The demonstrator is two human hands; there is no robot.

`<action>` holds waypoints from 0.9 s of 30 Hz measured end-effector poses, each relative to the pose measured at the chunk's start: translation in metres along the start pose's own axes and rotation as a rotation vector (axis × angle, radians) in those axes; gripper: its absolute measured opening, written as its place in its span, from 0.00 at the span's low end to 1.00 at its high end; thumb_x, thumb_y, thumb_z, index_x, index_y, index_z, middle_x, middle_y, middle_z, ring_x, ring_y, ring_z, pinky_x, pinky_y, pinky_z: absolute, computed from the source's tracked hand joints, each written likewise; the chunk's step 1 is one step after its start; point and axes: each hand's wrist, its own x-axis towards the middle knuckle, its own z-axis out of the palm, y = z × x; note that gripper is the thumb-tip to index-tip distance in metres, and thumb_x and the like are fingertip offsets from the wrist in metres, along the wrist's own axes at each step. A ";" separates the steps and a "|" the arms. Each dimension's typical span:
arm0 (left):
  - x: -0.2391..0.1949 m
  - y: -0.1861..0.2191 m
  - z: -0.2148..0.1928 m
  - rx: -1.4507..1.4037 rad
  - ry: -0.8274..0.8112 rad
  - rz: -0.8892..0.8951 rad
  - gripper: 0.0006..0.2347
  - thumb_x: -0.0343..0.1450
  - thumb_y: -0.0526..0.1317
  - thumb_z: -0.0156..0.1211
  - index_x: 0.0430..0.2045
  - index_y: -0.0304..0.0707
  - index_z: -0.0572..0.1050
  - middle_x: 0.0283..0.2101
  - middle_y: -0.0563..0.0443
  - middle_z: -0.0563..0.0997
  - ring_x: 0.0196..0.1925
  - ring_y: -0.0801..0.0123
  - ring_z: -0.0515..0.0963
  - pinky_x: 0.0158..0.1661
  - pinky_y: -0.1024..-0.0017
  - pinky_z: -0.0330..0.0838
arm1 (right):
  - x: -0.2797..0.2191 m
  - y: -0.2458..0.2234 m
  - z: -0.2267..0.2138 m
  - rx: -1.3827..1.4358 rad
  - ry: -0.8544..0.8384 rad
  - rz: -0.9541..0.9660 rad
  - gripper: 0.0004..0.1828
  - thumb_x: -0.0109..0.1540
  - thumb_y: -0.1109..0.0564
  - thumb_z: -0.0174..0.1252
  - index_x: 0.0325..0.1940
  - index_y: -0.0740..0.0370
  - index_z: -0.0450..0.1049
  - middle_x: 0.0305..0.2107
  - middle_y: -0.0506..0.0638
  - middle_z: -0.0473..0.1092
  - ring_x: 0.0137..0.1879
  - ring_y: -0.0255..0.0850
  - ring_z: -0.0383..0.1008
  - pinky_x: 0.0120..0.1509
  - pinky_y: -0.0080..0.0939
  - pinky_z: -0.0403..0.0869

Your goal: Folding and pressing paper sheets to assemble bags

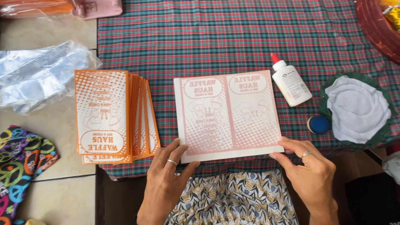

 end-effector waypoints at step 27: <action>0.000 -0.001 -0.003 -0.114 -0.024 -0.125 0.27 0.69 0.38 0.71 0.63 0.39 0.66 0.56 0.42 0.77 0.48 0.56 0.79 0.46 0.61 0.78 | 0.188 -0.018 0.112 -0.120 -0.575 -0.374 0.26 0.63 0.39 0.62 0.57 0.59 0.74 0.47 0.48 0.67 0.51 0.48 0.65 0.55 0.55 0.67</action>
